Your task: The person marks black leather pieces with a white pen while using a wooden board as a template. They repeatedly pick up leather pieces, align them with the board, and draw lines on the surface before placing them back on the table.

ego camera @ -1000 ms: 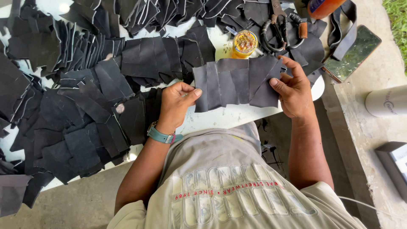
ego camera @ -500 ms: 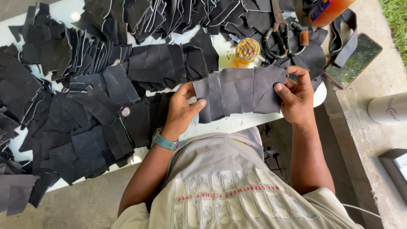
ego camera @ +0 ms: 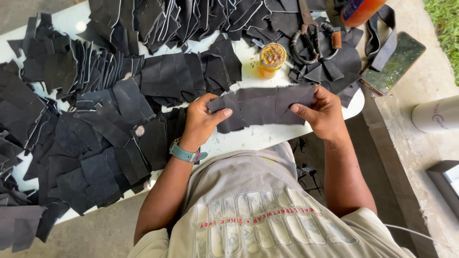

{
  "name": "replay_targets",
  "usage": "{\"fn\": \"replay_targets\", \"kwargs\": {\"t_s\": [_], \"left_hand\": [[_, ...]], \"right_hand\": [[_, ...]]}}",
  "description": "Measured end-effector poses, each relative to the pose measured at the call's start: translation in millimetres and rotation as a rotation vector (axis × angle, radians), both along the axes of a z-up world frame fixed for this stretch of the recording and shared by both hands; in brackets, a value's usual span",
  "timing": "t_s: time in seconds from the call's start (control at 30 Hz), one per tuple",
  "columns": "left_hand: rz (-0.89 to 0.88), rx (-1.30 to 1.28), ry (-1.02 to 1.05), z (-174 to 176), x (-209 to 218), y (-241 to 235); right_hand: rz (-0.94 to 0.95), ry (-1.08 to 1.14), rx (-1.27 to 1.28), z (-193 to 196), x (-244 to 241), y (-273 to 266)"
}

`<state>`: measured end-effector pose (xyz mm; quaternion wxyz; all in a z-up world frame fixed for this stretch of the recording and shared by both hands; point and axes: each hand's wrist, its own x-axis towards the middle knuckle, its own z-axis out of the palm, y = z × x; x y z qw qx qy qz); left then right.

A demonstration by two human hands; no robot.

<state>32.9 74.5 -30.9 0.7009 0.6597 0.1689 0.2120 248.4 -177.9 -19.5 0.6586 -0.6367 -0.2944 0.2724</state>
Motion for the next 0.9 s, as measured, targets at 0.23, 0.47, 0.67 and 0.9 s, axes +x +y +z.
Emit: {"fn": "replay_targets", "kwargs": {"t_s": [0.23, 0.47, 0.67, 0.9], "left_hand": [[-0.137, -0.453, -0.066, 16, -1, -2], [-0.375, -0.72, -0.171, 66, -4, -10], [-0.202, -0.401, 0.034, 69, 6, -6], [-0.095, -0.319, -0.107, 42, -3, 2]], "right_hand": [[0.009, 0.479, 0.081, 8, 2, 15], [0.104, 0.768, 0.149, -19, 7, 3], [0.083, 0.575, 0.08, -10, 3, 11], [0.374, 0.563, 0.362, 21, 8, -17]]}}
